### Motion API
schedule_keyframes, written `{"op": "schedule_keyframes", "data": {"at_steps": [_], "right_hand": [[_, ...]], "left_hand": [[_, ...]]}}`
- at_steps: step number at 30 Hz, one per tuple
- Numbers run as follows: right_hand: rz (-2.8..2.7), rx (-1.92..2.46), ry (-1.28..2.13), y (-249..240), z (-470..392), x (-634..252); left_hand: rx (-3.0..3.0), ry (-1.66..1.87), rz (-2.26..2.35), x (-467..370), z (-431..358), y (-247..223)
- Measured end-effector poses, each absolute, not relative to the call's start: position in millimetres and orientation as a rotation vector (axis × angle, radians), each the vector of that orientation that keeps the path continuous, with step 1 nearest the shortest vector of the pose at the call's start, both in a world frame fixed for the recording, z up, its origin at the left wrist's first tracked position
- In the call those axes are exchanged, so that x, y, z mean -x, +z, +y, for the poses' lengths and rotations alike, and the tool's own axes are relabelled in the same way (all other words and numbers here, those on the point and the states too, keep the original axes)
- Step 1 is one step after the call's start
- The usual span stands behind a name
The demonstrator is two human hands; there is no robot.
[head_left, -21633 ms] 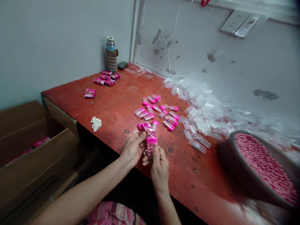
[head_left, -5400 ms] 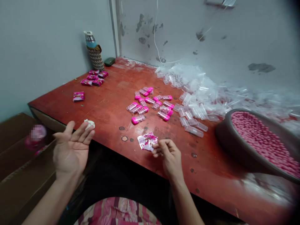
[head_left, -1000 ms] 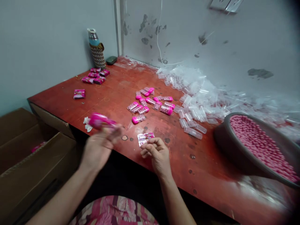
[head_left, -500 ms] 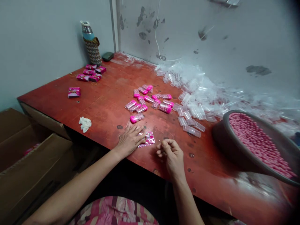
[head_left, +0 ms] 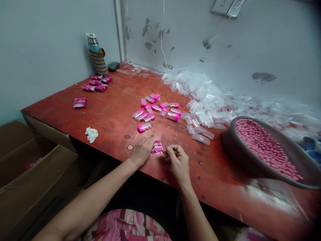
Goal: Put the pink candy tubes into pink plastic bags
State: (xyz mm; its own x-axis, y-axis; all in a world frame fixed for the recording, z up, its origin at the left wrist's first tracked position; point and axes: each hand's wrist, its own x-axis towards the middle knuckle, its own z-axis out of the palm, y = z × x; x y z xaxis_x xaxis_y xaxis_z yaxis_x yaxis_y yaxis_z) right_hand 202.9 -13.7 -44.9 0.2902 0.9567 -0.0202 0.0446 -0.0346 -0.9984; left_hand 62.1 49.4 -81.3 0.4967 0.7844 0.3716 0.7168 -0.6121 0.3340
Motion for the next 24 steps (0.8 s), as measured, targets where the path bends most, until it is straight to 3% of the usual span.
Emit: {"op": "schedule_keyframes", "data": {"at_steps": [7, 16, 20, 24], "right_hand": [[-0.991, 1.448, 0.838, -46.1, -19.7, -227.1], [-1.011, 1.482, 0.906, -54.0, -19.0, -223.1], [-1.091, 1.556, 0.869, -60.7, -18.3, -220.6], [-1.335, 1.784, 0.579, -62.1, -20.5, -216.8]], "left_hand": [[-2.598, 0.757, 1.211, -45.3, 47.4, -77.9], [-2.62, 0.831, 1.338, -44.6, 41.5, -80.5], [-2.523, 0.933, 1.857, 21.6, 53.0, -68.0], [-2.24, 0.864, 2.335, 100.1, 63.2, -74.2]]}}
